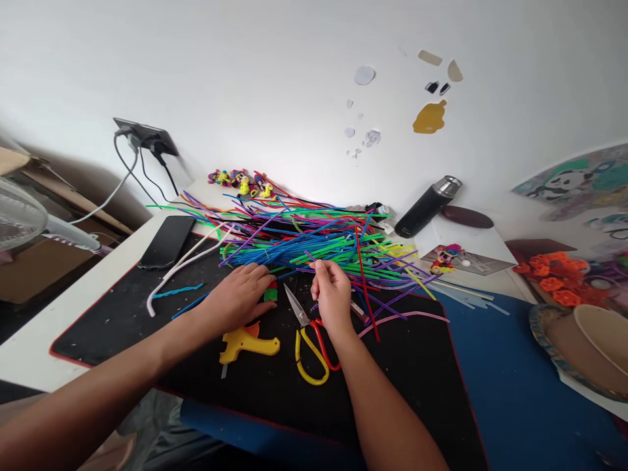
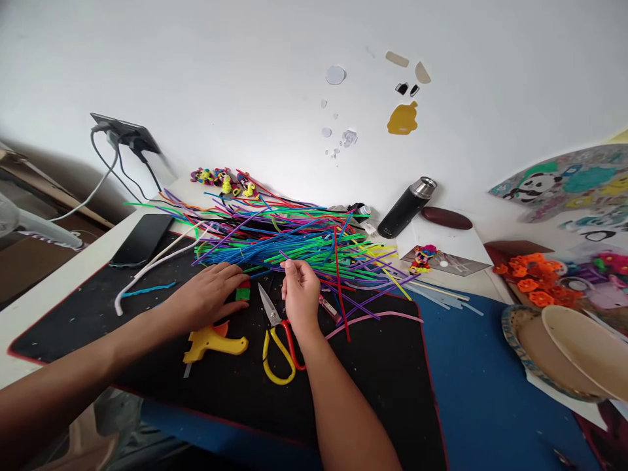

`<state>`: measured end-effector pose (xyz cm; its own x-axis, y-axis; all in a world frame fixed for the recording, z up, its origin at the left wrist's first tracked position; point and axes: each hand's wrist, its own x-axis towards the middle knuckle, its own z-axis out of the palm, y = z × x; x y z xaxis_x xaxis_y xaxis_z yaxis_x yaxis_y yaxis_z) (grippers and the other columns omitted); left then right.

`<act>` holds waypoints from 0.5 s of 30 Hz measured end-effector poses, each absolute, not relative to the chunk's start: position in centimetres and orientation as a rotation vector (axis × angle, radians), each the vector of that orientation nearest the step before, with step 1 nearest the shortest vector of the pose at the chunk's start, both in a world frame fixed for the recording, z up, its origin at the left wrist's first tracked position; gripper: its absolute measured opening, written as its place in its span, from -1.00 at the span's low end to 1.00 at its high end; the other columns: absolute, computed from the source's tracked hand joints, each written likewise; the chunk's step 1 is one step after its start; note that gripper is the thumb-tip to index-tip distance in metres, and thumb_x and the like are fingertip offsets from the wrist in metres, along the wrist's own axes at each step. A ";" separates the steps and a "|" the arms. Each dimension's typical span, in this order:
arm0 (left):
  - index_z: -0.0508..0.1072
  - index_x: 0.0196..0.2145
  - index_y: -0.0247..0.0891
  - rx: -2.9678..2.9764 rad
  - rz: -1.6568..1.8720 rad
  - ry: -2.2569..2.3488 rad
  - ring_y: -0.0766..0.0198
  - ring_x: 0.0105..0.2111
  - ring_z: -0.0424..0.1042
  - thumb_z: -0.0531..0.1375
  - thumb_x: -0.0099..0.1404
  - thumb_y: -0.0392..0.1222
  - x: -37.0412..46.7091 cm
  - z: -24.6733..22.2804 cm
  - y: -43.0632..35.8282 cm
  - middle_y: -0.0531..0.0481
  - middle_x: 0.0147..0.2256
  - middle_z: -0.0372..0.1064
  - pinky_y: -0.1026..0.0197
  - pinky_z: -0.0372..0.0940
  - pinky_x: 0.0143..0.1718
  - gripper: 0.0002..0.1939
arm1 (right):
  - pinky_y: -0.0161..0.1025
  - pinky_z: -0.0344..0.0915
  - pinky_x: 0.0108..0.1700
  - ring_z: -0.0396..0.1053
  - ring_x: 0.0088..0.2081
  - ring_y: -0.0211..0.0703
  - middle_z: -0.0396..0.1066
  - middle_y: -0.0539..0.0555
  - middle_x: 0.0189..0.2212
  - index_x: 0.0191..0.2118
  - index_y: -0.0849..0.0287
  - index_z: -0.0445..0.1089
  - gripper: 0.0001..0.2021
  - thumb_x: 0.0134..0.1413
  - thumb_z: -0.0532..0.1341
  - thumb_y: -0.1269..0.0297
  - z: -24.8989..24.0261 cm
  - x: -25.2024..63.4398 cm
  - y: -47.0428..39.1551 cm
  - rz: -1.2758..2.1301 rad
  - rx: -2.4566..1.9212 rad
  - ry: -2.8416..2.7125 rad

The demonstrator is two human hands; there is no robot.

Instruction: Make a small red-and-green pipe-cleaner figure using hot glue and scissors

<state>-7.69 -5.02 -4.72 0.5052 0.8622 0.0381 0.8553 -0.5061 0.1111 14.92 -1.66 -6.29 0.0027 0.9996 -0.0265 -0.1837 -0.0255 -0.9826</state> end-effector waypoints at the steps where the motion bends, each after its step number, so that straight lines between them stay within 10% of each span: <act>1: 0.59 0.11 -0.35 2.663 0.120 1.513 -0.15 0.01 0.52 0.37 0.48 -0.02 -7.6 -4.7 -5.0 -0.27 -0.02 0.54 -0.09 0.36 0.09 -0.61 | -0.31 0.07 -0.59 0.15 -0.66 -0.29 0.20 -0.15 -0.69 -0.28 0.13 0.51 -0.49 0.25 0.36 -0.30 -6.3 14.9 -1.7 1.307 -1.096 -1.060; 15: 0.63 0.05 -0.33 2.728 0.025 1.426 -0.12 -0.06 0.51 0.32 0.51 0.02 -7.8 -4.6 -4.0 -0.25 -0.10 0.57 -0.06 0.34 0.00 -0.64 | -0.29 0.09 -0.57 0.14 -0.66 -0.29 0.19 -0.16 -0.68 -0.27 0.14 0.50 -0.51 0.30 0.33 -0.27 -6.6 14.7 -1.8 1.318 -1.107 -1.097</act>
